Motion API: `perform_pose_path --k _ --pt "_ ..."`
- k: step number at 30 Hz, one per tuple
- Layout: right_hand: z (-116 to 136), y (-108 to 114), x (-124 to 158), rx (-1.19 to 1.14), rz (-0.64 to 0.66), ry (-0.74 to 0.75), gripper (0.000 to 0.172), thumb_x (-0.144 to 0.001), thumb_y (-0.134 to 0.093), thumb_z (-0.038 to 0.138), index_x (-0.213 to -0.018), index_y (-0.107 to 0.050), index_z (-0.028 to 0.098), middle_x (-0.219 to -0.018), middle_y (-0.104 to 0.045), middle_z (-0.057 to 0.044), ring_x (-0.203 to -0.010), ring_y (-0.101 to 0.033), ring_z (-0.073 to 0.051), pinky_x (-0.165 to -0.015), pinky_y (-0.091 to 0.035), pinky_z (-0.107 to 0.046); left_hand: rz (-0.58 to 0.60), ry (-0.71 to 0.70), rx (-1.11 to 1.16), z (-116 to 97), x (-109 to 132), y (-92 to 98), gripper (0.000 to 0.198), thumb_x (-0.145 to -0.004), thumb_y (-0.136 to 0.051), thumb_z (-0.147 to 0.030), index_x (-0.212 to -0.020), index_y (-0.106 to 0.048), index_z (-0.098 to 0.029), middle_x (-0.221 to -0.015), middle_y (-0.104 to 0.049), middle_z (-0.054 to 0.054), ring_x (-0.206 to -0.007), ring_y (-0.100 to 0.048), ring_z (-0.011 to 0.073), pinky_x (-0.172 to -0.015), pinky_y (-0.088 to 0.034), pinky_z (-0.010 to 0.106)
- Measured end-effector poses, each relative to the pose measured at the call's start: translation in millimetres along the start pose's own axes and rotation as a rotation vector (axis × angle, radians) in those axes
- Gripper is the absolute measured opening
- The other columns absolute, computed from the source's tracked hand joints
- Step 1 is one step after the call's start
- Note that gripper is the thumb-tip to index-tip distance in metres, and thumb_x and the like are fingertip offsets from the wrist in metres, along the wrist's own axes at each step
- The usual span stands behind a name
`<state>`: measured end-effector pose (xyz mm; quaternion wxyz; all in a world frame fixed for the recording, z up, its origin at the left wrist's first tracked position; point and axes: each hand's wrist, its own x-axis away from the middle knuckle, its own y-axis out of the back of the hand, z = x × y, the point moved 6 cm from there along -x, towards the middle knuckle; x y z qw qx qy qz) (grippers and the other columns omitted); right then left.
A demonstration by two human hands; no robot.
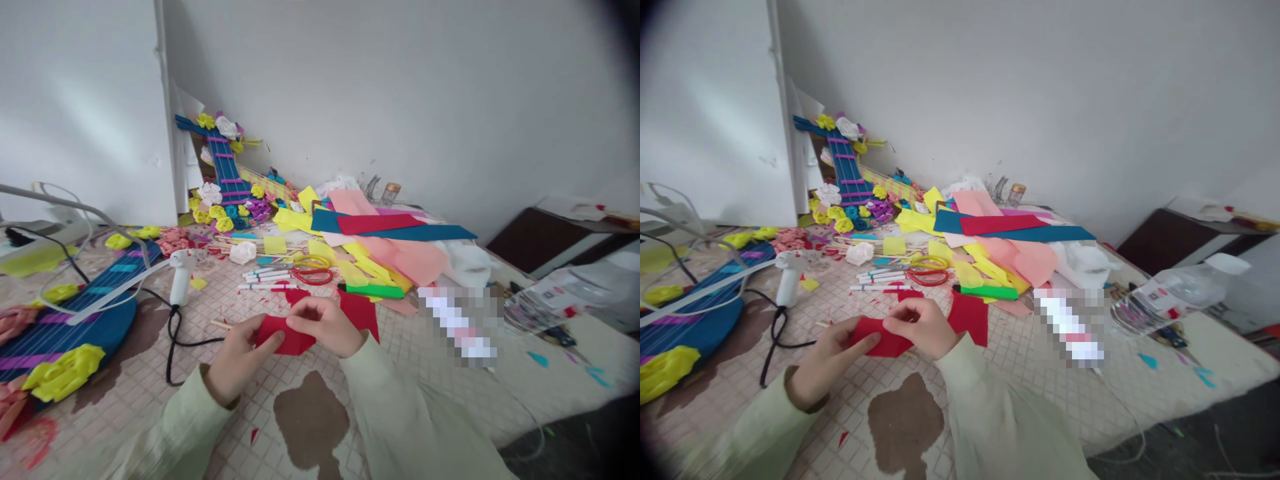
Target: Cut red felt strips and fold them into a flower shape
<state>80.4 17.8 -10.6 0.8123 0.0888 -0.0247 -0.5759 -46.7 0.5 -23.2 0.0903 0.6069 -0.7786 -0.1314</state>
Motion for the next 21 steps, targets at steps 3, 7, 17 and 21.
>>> perform_pose_path --k 3,7,17,21 --pt "-0.3 1.4 -0.2 -0.031 -0.045 -0.018 0.016 -0.064 -0.061 0.031 -0.067 -0.059 0.016 -0.063 -0.054 0.001 -0.056 -0.046 -0.008 -0.053 -0.037 -0.021 -0.040 -0.009 0.074 0.8 -2.1 5.3 0.020 -0.068 -0.052 -0.032 -0.071 -0.055 -0.012 -0.064 -0.056 0.001 -0.059 -0.049 0.0134 -0.054 -0.040 0.024" --pt "3.7 -3.0 2.6 -0.034 -0.005 -0.025 0.019 -0.064 -0.061 0.033 -0.070 -0.059 0.015 -0.065 -0.055 0.000 -0.058 -0.046 -0.009 -0.054 -0.038 -0.022 -0.002 -0.022 0.100 -3.3 -2.0 5.0 0.018 -0.069 -0.051 -0.030 -0.069 -0.054 -0.013 -0.061 -0.054 0.000 -0.057 -0.048 0.0122 -0.052 -0.039 0.023" --pt "0.2 -3.5 1.5 -0.126 -0.034 -0.033 0.017 -0.062 -0.063 0.031 -0.066 -0.061 0.014 -0.060 -0.055 0.002 -0.055 -0.046 -0.008 -0.054 -0.037 -0.022 0.099 -0.044 0.073 -2.6 2.8 -10.8 0.019 -0.071 -0.050 -0.031 -0.067 -0.055 -0.012 -0.058 -0.053 0.000 -0.054 -0.047 0.0111 -0.050 -0.038 0.022" --pt "-8.2 -1.0 1.2 -0.214 -0.091 -0.084 0.021 -0.059 -0.065 0.033 -0.067 -0.061 0.014 -0.059 -0.055 0.001 -0.052 -0.047 -0.008 -0.051 -0.038 -0.022 0.096 0.017 0.137 5.0 1.5 -11.8 0.025 -0.071 -0.051 -0.034 -0.061 -0.058 -0.011 -0.054 -0.055 0.000 -0.050 -0.046 0.0104 -0.049 -0.038 0.022"
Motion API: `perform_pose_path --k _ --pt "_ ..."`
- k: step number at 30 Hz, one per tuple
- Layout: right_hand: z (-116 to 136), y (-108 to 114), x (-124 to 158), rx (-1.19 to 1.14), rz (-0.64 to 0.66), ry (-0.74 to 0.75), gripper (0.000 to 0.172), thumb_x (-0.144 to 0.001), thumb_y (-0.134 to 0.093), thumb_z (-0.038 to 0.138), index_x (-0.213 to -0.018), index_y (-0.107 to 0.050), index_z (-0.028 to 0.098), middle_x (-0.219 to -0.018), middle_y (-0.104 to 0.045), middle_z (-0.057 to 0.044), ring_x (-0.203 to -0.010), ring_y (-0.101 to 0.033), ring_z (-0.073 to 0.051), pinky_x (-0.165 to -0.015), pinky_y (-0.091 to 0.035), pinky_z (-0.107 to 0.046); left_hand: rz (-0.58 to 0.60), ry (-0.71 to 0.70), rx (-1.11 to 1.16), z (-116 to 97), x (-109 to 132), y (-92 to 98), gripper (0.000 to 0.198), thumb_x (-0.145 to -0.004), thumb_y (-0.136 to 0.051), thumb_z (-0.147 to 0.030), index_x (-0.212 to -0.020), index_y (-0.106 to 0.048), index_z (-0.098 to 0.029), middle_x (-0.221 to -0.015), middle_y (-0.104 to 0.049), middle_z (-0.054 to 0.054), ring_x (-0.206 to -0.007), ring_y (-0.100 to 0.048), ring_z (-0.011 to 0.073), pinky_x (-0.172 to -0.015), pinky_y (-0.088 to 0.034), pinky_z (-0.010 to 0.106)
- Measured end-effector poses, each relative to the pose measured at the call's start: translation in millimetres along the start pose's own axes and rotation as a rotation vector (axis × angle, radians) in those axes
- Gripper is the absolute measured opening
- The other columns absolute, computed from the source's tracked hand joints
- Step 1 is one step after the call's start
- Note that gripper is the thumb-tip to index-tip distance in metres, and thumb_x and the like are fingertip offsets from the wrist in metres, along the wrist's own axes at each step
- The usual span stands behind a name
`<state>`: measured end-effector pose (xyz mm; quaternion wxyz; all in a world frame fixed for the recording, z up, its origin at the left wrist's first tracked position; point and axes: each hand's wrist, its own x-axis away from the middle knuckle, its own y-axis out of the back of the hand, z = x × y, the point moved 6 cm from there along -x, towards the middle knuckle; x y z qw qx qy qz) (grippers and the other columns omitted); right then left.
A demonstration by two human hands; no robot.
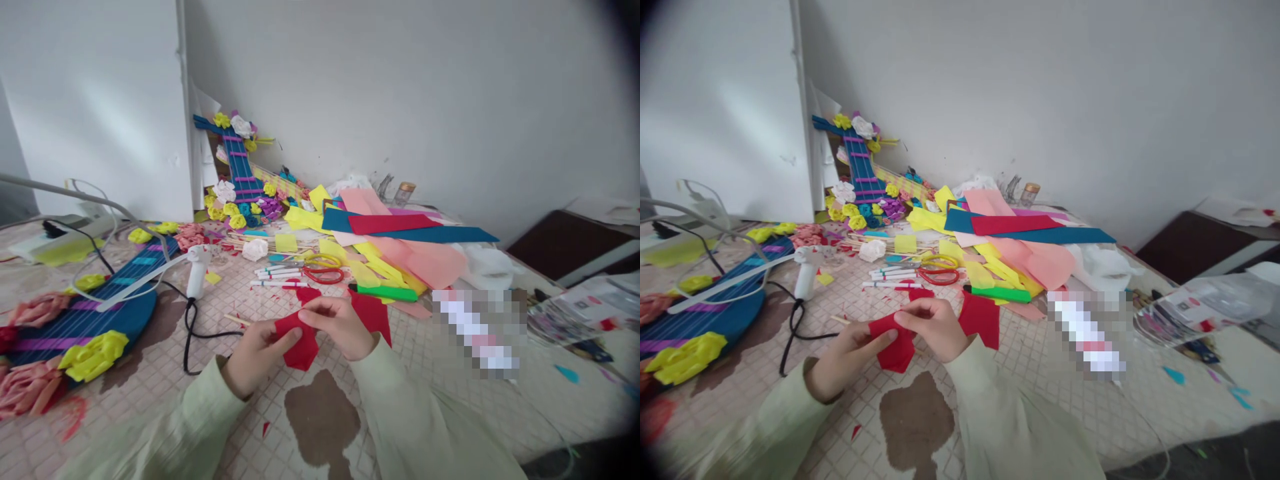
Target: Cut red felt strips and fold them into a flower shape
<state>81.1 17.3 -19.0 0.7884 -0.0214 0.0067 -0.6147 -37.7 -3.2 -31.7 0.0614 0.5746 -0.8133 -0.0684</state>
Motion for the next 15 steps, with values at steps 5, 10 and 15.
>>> perform_pose_path --k 5,10,15 --pt "-0.9 1.4 -0.1 0.001 -0.009 -0.016 0.022 -0.060 -0.064 0.033 -0.065 -0.059 0.013 -0.053 -0.053 0.002 -0.046 -0.046 -0.007 -0.047 -0.039 -0.022 -0.037 -0.002 0.105 1.4 -0.8 1.8 0.024 -0.071 -0.052 -0.035 -0.068 -0.060 -0.012 -0.059 -0.058 0.001 -0.051 -0.047 0.0105 -0.046 -0.037 0.021" --pt "3.3 4.1 1.3 0.130 -0.094 0.085 0.020 -0.063 -0.061 0.033 -0.069 -0.059 0.014 -0.058 -0.056 0.000 -0.050 -0.050 -0.010 -0.050 -0.042 -0.024 -0.124 0.015 0.087 0.1 -1.8 7.0 0.026 -0.070 -0.052 -0.036 -0.067 -0.060 -0.012 -0.057 -0.057 0.001 -0.048 -0.046 0.0100 -0.043 -0.036 0.020" --pt "21.6 1.2 10.8 0.450 -0.223 0.379 0.008 -0.069 -0.055 0.024 -0.070 -0.058 0.017 -0.068 -0.058 -0.003 -0.059 -0.052 -0.012 -0.055 -0.044 -0.024 -0.151 0.022 0.053 -0.5 -2.1 8.6 0.027 -0.069 -0.052 -0.036 -0.061 -0.058 -0.011 -0.052 -0.053 0.000 -0.046 -0.043 0.0091 -0.042 -0.034 0.020"
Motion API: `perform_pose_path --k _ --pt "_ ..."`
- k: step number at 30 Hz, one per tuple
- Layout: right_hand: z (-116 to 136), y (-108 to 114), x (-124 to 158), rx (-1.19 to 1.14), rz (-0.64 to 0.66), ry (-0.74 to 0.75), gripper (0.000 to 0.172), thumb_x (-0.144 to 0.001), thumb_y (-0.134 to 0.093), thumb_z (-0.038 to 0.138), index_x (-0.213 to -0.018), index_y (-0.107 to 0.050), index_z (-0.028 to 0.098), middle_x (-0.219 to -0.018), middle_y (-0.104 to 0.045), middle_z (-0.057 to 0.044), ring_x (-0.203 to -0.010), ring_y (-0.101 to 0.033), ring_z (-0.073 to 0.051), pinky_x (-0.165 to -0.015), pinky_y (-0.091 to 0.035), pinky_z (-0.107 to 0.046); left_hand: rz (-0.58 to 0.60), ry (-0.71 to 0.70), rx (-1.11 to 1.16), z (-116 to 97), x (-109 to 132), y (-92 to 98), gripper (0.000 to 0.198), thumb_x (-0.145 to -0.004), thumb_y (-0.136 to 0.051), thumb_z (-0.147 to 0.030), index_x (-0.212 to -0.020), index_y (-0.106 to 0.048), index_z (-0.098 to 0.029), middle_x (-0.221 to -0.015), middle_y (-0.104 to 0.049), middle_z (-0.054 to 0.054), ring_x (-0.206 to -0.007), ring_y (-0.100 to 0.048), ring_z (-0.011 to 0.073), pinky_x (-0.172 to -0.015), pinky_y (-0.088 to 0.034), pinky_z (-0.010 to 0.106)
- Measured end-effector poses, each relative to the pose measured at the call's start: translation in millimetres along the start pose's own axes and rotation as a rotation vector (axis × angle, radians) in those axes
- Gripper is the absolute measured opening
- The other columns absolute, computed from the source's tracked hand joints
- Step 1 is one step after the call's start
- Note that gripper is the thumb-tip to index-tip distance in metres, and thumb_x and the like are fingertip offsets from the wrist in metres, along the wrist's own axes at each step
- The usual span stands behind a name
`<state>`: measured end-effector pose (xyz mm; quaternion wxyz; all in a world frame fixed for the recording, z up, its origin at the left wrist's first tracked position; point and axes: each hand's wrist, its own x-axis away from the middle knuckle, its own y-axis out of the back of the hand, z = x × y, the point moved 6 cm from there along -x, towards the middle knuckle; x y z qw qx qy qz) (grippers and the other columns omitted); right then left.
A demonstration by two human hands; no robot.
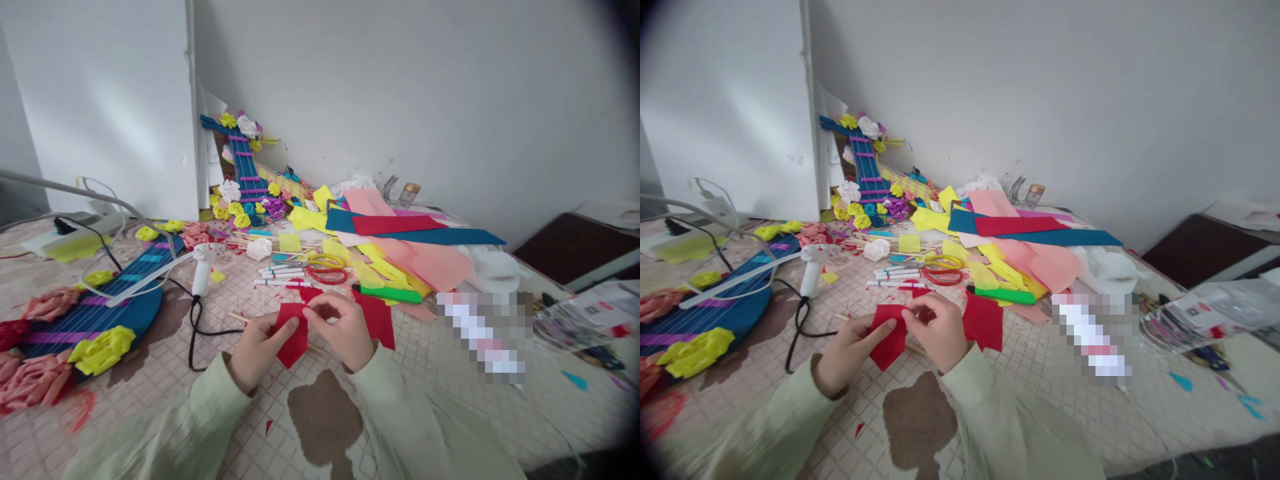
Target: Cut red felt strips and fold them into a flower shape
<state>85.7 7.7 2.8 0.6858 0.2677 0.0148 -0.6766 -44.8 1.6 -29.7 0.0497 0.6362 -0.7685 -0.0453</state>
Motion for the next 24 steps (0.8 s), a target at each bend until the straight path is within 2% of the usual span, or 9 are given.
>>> perform_pose_path --k 4,9,16,24 --pt "13.4 -2.0 3.2 0.203 -0.002 0.177 0.010 -0.074 -0.048 0.019 -0.073 -0.058 0.018 -0.072 -0.056 -0.004 -0.059 -0.050 -0.011 -0.057 -0.043 -0.024 -0.027 -0.010 -0.017 0.9 -0.9 1.3 0.025 -0.070 -0.051 -0.035 -0.064 -0.058 -0.011 -0.054 -0.054 0.000 -0.048 -0.044 0.0097 -0.044 -0.035 0.020" --pt "19.1 -6.8 7.0 0.316 0.023 0.301 0.016 -0.076 -0.045 0.018 -0.079 -0.060 0.020 -0.077 -0.056 -0.006 -0.071 -0.051 -0.015 -0.065 -0.042 -0.027 -0.029 -0.024 -0.020 0.3 -1.7 1.1 0.024 -0.070 -0.051 -0.034 -0.064 -0.058 -0.012 -0.055 -0.055 0.000 -0.051 -0.047 0.0113 -0.046 -0.038 0.022" --pt "21.7 -8.9 8.1 0.325 0.063 0.323 0.018 -0.075 -0.044 0.016 -0.081 -0.061 0.020 -0.077 -0.055 -0.005 -0.071 -0.052 -0.014 -0.066 -0.043 -0.026 -0.012 -0.057 0.047 -0.9 -1.7 -0.6 0.023 -0.070 -0.051 -0.034 -0.065 -0.056 -0.012 -0.059 -0.056 0.000 -0.055 -0.049 0.0121 -0.052 -0.040 0.023" --pt "23.9 -8.0 10.8 0.204 0.083 0.293 0.024 -0.072 -0.044 0.013 -0.088 -0.061 0.020 -0.077 -0.055 -0.005 -0.073 -0.052 -0.015 -0.067 -0.043 -0.027 -0.036 -0.014 0.055 -0.6 -2.0 2.2 0.024 -0.068 -0.052 -0.036 -0.065 -0.054 -0.012 -0.059 -0.055 0.000 -0.054 -0.048 0.0116 -0.049 -0.039 0.023"
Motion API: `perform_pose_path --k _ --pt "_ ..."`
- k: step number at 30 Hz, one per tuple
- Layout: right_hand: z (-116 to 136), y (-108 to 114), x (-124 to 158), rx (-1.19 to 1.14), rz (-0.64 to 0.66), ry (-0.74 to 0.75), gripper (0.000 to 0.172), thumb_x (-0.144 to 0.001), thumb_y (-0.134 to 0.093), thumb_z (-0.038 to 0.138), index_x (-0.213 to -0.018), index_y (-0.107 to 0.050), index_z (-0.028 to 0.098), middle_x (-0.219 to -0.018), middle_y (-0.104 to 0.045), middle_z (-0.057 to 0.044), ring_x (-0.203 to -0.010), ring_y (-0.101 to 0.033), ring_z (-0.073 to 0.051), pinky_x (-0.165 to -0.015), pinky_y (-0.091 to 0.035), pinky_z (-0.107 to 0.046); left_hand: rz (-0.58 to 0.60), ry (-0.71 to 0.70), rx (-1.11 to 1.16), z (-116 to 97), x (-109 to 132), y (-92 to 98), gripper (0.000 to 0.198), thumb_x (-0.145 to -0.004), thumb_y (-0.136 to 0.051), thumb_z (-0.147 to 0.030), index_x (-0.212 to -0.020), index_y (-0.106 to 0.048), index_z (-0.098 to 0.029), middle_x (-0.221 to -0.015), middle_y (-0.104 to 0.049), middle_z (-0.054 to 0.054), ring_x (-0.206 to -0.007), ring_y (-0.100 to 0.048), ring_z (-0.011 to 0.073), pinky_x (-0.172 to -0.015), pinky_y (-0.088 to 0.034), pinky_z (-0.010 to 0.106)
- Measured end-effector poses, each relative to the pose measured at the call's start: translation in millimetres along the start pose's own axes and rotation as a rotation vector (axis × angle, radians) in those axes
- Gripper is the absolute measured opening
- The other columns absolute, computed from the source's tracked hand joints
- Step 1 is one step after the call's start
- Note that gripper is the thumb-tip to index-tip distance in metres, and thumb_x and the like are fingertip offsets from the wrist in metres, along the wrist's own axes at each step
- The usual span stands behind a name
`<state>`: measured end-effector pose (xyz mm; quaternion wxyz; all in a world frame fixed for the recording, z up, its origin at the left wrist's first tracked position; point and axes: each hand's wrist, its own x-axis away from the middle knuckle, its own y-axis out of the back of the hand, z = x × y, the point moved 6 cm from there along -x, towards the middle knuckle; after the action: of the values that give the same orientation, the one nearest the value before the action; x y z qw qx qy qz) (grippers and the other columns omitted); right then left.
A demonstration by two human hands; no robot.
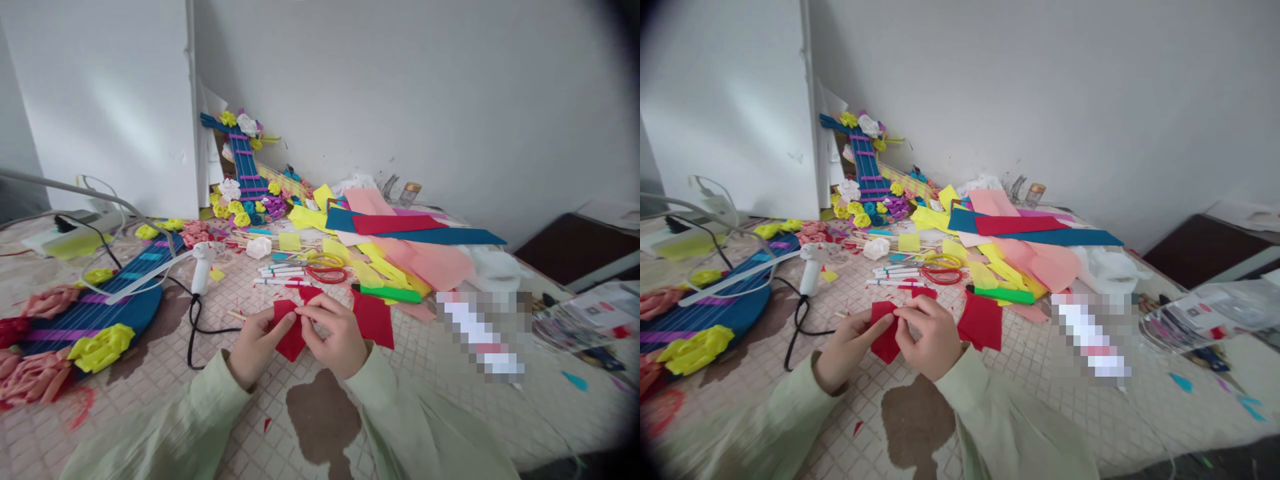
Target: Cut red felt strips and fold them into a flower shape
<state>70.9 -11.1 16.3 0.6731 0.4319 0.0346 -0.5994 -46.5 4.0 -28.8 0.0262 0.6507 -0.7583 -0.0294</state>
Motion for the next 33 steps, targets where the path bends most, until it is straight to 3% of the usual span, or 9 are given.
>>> perform_pose_path --k 8,12,19,33 --pt "-14.3 2.2 -4.1 -0.275 -0.007 -0.245 0.020 -0.072 -0.051 0.022 -0.090 -0.060 0.017 -0.077 -0.055 -0.004 -0.067 -0.052 -0.013 -0.062 -0.044 -0.025 0.014 -0.003 -0.011 0.6 1.8 -1.0 0.025 -0.068 -0.052 -0.035 -0.065 -0.056 -0.011 -0.057 -0.055 0.001 -0.050 -0.047 0.0109 -0.047 -0.038 0.022" --pt "-25.5 -7.7 -3.4 -0.393 0.092 -0.357 0.013 -0.070 -0.055 0.026 -0.075 -0.061 0.016 -0.077 -0.057 -0.004 -0.070 -0.053 -0.013 -0.062 -0.043 -0.024 0.066 0.006 -0.016 3.5 3.5 -4.4 0.025 -0.068 -0.053 -0.035 -0.063 -0.057 -0.011 -0.052 -0.052 -0.001 -0.046 -0.044 0.0091 -0.042 -0.035 0.019" --pt "-37.9 -15.1 1.0 -0.508 0.091 -0.520 0.012 -0.067 -0.058 0.027 -0.069 -0.060 0.015 -0.070 -0.057 -0.002 -0.065 -0.051 -0.012 -0.061 -0.041 -0.024 0.067 0.016 -0.001 4.4 4.3 -4.0 0.021 -0.068 -0.056 -0.032 -0.073 -0.060 -0.012 -0.060 -0.058 0.000 -0.050 -0.048 0.0101 -0.045 -0.038 0.019" --pt "-45.3 -20.6 4.5 -0.629 0.097 -0.613 0.015 -0.063 -0.062 0.029 -0.070 -0.061 0.016 -0.066 -0.057 0.000 -0.060 -0.047 -0.010 -0.057 -0.038 -0.023 0.043 -0.015 -0.039 3.7 6.3 -2.2 0.021 -0.069 -0.055 -0.031 -0.071 -0.059 -0.011 -0.060 -0.057 0.001 -0.052 -0.049 0.0110 -0.046 -0.040 0.021"
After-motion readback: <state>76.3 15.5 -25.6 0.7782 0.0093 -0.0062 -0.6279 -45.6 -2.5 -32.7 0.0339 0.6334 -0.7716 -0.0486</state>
